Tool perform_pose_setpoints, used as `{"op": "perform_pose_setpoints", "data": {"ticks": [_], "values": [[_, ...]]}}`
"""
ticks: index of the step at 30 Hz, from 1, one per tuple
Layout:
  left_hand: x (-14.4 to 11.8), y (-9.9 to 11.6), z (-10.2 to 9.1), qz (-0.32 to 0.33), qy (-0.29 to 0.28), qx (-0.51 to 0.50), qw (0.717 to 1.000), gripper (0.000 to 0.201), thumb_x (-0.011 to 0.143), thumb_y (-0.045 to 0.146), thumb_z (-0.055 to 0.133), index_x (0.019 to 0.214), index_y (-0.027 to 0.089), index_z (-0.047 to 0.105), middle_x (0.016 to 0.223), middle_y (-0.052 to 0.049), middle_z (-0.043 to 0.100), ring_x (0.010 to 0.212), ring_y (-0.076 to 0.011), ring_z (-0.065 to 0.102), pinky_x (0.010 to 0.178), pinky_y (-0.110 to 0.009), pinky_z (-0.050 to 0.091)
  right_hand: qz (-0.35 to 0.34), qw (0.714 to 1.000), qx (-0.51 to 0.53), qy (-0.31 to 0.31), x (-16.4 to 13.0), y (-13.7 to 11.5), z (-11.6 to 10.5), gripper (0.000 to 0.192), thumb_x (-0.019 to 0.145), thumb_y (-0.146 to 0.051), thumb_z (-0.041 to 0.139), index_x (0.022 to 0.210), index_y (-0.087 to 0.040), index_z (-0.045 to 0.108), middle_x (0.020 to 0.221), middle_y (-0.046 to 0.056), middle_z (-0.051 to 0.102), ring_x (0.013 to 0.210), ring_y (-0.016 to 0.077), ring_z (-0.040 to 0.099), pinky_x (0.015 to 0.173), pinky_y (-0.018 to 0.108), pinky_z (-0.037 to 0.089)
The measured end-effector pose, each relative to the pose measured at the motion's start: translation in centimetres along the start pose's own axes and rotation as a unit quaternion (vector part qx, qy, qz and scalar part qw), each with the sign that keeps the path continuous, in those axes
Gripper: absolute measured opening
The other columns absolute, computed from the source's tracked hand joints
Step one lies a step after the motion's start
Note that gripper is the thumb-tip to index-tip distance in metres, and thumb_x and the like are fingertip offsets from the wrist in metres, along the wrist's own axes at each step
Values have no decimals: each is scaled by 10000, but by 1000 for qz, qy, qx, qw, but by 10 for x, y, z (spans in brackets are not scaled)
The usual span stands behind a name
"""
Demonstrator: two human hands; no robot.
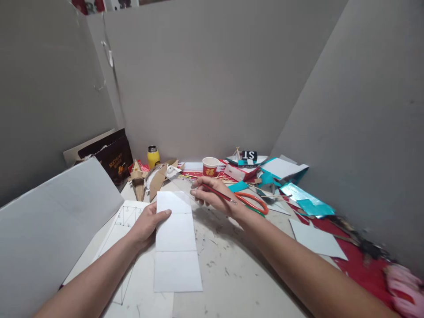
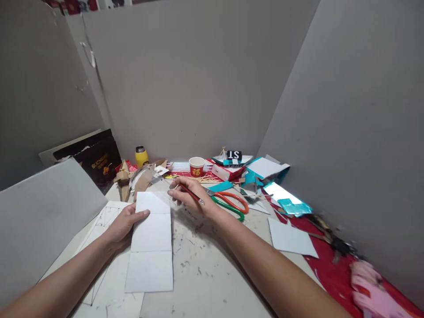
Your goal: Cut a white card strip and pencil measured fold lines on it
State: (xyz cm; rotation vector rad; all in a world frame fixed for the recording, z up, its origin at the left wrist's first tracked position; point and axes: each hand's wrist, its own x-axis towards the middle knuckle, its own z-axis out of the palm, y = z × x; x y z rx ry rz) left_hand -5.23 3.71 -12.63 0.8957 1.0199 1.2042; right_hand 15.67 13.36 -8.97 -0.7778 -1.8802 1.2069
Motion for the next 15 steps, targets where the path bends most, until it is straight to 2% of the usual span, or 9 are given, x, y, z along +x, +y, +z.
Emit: {"op": "perform_pose_setpoints", "data": {"ticks": [5, 9, 11, 15], "values": [[-3, -2, 6, -16, -20, -5, 1000, 425, 737, 268, 791, 1116, 123, 664, 950, -126, 776, 774, -237, 728, 751, -339, 547, 7, 1000, 1, -14, -3, -3, -2, 171, 773, -313, 655, 814, -189, 546, 597, -17, 593, 520, 127, 562, 505, 250, 445], [-5, -2, 11, -37, -23, -7, 999, 419, 730, 248, 788, 1105, 112, 659, 928, -127, 777, 750, -234, 728, 734, -339, 549, 4, 1000, 1, -1, -3, -2, -7, 183, 787, -332, 634, 830, -194, 522, 753, 43, 672, 652, 163, 632, 550, 269, 482], [-8, -4, 18, -52, -18, -4, 999, 414, 725, 230, 781, 1100, 108, 653, 910, -124, 778, 737, -235, 727, 712, -334, 548, 3, 1000, 4, 13, -2, -2, -11, 200, 799, -352, 625, 853, -195, 515, 811, 60, 690, 688, 170, 648, 564, 273, 491], [-27, -14, 41, -79, 8, 2, 997, 391, 734, 187, 738, 1102, 113, 631, 898, -120, 777, 729, -235, 728, 671, -320, 538, 4, 999, 8, 32, -1, 2, -22, 228, 809, -372, 642, 885, -181, 542, 801, 57, 683, 675, 164, 642, 566, 272, 491]]}}
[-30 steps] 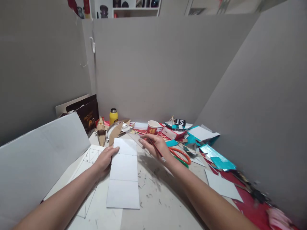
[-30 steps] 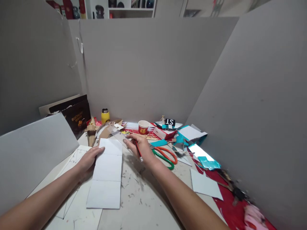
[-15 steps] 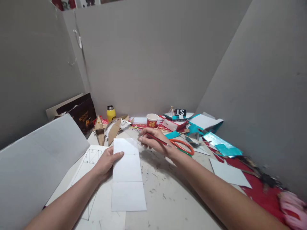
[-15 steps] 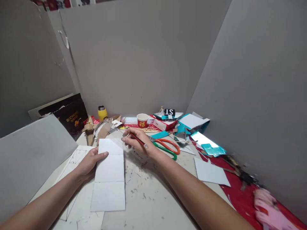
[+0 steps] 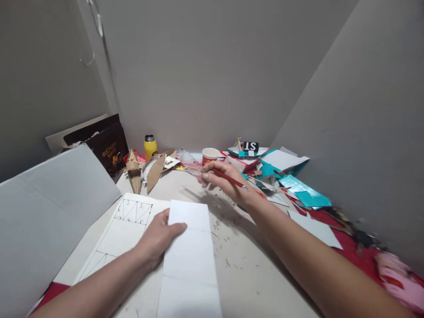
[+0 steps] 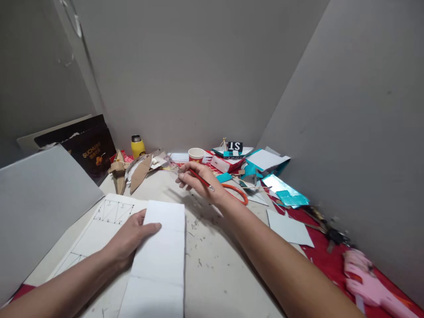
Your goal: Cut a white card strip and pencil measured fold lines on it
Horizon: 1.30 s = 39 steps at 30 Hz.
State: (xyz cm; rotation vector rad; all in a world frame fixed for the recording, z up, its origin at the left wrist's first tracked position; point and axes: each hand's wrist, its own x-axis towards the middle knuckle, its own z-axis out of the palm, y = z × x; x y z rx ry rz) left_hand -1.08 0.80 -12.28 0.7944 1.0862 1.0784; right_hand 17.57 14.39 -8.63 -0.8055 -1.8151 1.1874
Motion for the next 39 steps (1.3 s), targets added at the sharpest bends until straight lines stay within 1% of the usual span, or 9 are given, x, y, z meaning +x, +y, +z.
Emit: {"op": "perform_pose_setpoints", "data": {"ticks": [5, 8, 11, 15, 18, 23, 26, 32, 39], "values": [[-16, -14, 21, 3, -24, 14, 1000, 443, 779, 192, 678, 1202, 155, 553, 1151, -161, 721, 941, -279, 716, 825, -397, 540, 1, 1000, 27, -5, 2, 13, -7, 216, 839, -376, 656, 869, -179, 571, 693, 9, 627, 576, 128, 570, 530, 254, 450], [-13, -17, 19, 45, 26, 107, 993, 579, 825, 211, 616, 1371, 137, 435, 1315, -201, 623, 1210, -304, 590, 992, -453, 467, 1, 999, 17, -30, 0, 14, -5, 230, 846, -391, 656, 846, -177, 572, 632, -13, 580, 529, 110, 508, 511, 246, 408], [-10, -19, 13, 78, 84, 239, 964, 668, 849, 247, 568, 1457, 77, 348, 1458, -231, 476, 1369, -298, 426, 1118, -485, 346, 8, 996, -33, -78, -2, 6, -1, 264, 853, -422, 639, 859, -166, 576, 638, -7, 568, 538, 111, 491, 514, 247, 389], [-16, -20, 9, 188, 101, 450, 867, 602, 851, 286, 526, 1403, 56, 458, 1476, -224, 456, 1374, -327, 406, 1140, -533, 311, 19, 985, -94, -140, -6, -3, 3, 292, 853, -445, 619, 883, -158, 577, 621, -13, 543, 542, 120, 488, 508, 245, 371], [-26, -20, 14, 247, 40, 575, 779, 562, 855, 291, 503, 1363, 50, 519, 1478, -228, 457, 1401, -355, 357, 1147, -558, 291, 36, 982, -110, -151, -6, -3, 4, 306, 846, -432, 614, 956, -148, 582, 608, -24, 538, 533, 127, 496, 500, 246, 365], [-41, -16, 26, 141, -109, 690, 702, 649, 880, 381, 522, 1444, 71, 439, 1552, -230, 314, 1438, -420, 219, 1134, -583, 288, 36, 978, -127, -162, -7, 1, 6, 331, 834, -402, 606, 1006, -120, 583, 592, -30, 520, 536, 135, 483, 511, 263, 355], [-43, -15, 28, 106, -138, 707, 686, 711, 900, 487, 493, 1466, 67, 399, 1554, -244, 273, 1448, -427, 140, 1146, -595, 237, 32, 976, -143, -161, -7, 2, 8, 331, 825, -377, 615, 1018, -109, 599, 597, -34, 487, 542, 132, 448, 525, 275, 339], [-41, -18, 24, 126, -160, 692, 693, 852, 863, 605, 512, 1501, 76, 316, 1565, -254, 177, 1443, -461, 58, 1119, -674, 188, 8, 966, -203, -160, -7, 5, 14, 334, 809, -349, 640, 1041, -109, 648, 631, -32, 451, 571, 127, 405, 545, 273, 326], [-43, -16, 32, 93, -172, 724, 662, 912, 846, 619, 538, 1494, 25, 299, 1545, -302, 188, 1407, -531, 202, 1040, -707, 299, -12, 961, -230, -152, -9, 8, 15, 377, 805, -434, 658, 1025, -129, 687, 594, -32, 478, 548, 131, 415, 544, 272, 340]]}}
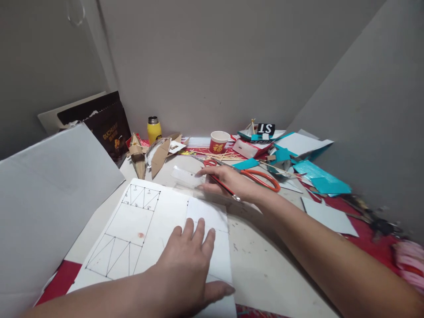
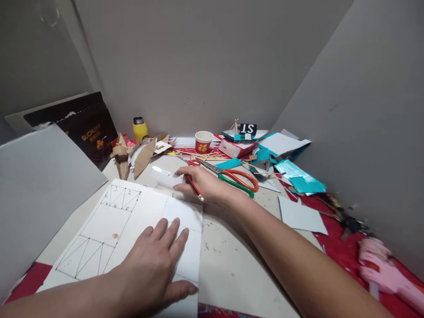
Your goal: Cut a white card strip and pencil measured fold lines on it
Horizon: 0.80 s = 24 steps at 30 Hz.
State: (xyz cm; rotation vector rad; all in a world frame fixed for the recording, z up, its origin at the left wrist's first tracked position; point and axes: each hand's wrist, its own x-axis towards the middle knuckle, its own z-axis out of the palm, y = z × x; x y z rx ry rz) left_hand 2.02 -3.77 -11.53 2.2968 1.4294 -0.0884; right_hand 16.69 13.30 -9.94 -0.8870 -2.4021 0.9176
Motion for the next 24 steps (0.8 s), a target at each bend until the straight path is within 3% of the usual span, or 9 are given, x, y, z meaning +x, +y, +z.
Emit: {"op": "perform_pose_setpoints", "data": {"ticks": [5, 7, 9, 11, 14, 16, 18, 21, 24], "values": [[-1, 0, 6, 20, 35, 25, 999, 911, 831, 655, 526, 1477, 35, 361, 1528, -321, 283, 1356, -537, 322, 989, -680, 369, -13, 1000, 0, -9, 0, -2, 4, 409, 812, -462, 654, 1050, -131, 689, 632, -10, 529, 577, 146, 462, 567, 273, 370], [-1, -2, 7, 32, 67, 31, 997, 848, 827, 646, 538, 1403, 28, 476, 1451, -329, 429, 1277, -525, 432, 946, -659, 408, -26, 999, -1, -20, -1, -3, 8, 383, 842, -423, 616, 1077, -127, 682, 645, 1, 552, 586, 152, 482, 583, 276, 390], [-1, -6, 3, 48, 118, 18, 992, 631, 869, 598, 504, 1164, 62, 660, 1173, -280, 662, 1060, -447, 600, 844, -580, 478, -37, 999, -4, -35, -2, -5, 11, 355, 875, -365, 563, 1111, -122, 670, 675, 12, 578, 600, 151, 495, 604, 275, 407], [1, -16, -7, 51, 213, -24, 975, 438, 928, 499, 447, 862, 141, 691, 802, -152, 701, 777, -306, 644, 704, -445, 500, -43, 998, -1, -49, -3, -7, 11, 352, 895, -326, 528, 1150, -119, 654, 701, 15, 587, 611, 145, 496, 608, 266, 411], [5, -41, -31, -27, 452, -114, 884, 226, 930, 373, 498, 834, 201, 610, 746, -48, 621, 688, -198, 578, 642, -330, 456, -45, 997, 12, -66, -4, -10, 8, 363, 902, -321, 528, 1187, -125, 639, 723, 13, 588, 628, 142, 498, 601, 252, 411], [10, -61, -47, -80, 523, -160, 833, 190, 873, 351, 596, 1012, 222, 606, 977, -57, 630, 837, -209, 593, 683, -316, 459, -48, 996, 13, -73, -4, -12, 6, 362, 896, -330, 554, 1184, -132, 645, 745, 16, 594, 652, 147, 506, 612, 252, 417], [15, -79, -59, -104, 482, -276, 825, 403, 790, 355, 694, 1169, 247, 609, 1093, -56, 640, 916, -219, 594, 693, -300, 455, -57, 995, 20, -80, -3, -13, 7, 365, 890, -334, 576, 1181, -127, 651, 749, 16, 587, 660, 147, 506, 621, 252, 421], [22, -98, -65, -90, 372, -438, 814, 297, 741, 384, 736, 959, 183, 719, 755, -32, 678, 647, -174, 590, 583, -277, 447, -66, 992, 52, -92, -2, -11, 8, 383, 886, -340, 591, 1193, -117, 644, 727, 3, 565, 640, 136, 492, 612, 248, 417], [26, -112, -63, -72, 375, -481, 789, 270, 724, 403, 750, 856, 169, 724, 637, -11, 660, 549, -136, 559, 555, -259, 451, -56, 990, 77, -103, 0, -4, 5, 402, 858, -375, 637, 1169, -121, 648, 703, -7, 567, 613, 128, 495, 572, 238, 409]]}}
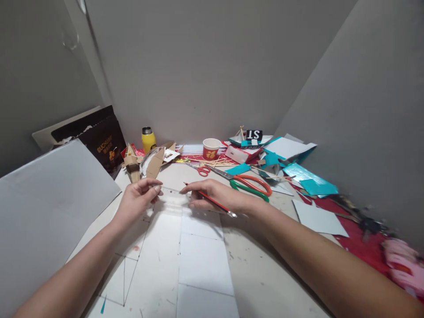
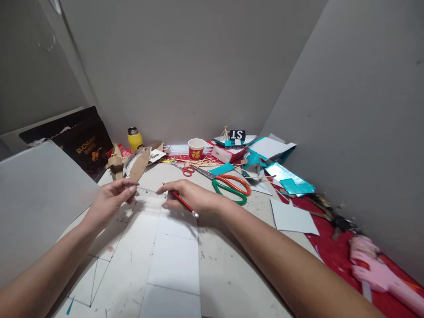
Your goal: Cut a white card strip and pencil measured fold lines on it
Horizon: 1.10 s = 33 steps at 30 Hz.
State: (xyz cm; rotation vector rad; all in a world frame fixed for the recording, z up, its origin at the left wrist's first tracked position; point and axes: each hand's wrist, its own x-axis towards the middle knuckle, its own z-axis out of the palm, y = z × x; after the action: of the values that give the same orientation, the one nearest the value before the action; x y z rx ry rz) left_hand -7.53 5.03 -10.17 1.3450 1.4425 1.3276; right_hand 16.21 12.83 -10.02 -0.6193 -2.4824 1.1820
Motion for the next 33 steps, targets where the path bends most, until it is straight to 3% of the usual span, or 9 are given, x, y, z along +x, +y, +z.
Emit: {"op": "perform_pose_setpoints", "data": {"ticks": [4, 10, 13, 16, 26, 33], "values": [[9, -12, -8, 5, 60, -58, 997, 318, 725, 440, 745, 909, 183, 710, 739, -26, 702, 609, -132, 600, 562, -242, 466, 47, 997, 51, -33, -2, 8, -11, 383, 845, -413, 659, 1100, -128, 641, 644, -11, 595, 535, 123, 530, 523, 238, 425], [20, -22, -18, 13, 143, -57, 988, 263, 744, 386, 717, 903, 177, 711, 778, -43, 714, 638, -141, 605, 578, -246, 464, 13, 995, 69, 69, 2, 16, -1, 281, 922, -377, 560, 1045, -135, 631, 642, 8, 610, 503, 115, 527, 499, 234, 432], [22, -26, -24, 38, 205, -44, 977, 188, 772, 345, 690, 897, 204, 698, 827, -23, 713, 676, -128, 601, 610, -230, 449, -3, 995, 40, 97, 6, 16, 11, 293, 951, -375, 488, 986, -131, 647, 656, 23, 625, 514, 118, 530, 506, 236, 440], [24, -30, -28, 43, 233, -44, 971, 155, 769, 322, 692, 862, 199, 688, 794, -19, 714, 649, -121, 595, 616, -232, 448, -4, 994, 26, 109, 9, 15, 22, 319, 964, -372, 439, 942, -129, 644, 677, 33, 616, 568, 135, 564, 537, 242, 457], [39, -35, -48, -2, 227, -81, 971, 298, 879, 410, 540, 816, 144, 660, 696, -48, 684, 566, -109, 603, 557, -227, 492, 26, 990, -41, 130, 15, 30, 44, 254, 948, -327, 452, 948, -168, 650, 727, 36, 663, 670, 173, 613, 649, 273, 459], [35, -42, -46, 0, 166, -15, 986, 244, 800, 390, 648, 731, 159, 690, 667, -52, 689, 558, -122, 587, 480, -203, 420, 20, 987, -87, 134, 17, 30, 47, 245, 928, -327, 482, 963, -175, 671, 806, 45, 678, 704, 175, 605, 681, 269, 448]]}}
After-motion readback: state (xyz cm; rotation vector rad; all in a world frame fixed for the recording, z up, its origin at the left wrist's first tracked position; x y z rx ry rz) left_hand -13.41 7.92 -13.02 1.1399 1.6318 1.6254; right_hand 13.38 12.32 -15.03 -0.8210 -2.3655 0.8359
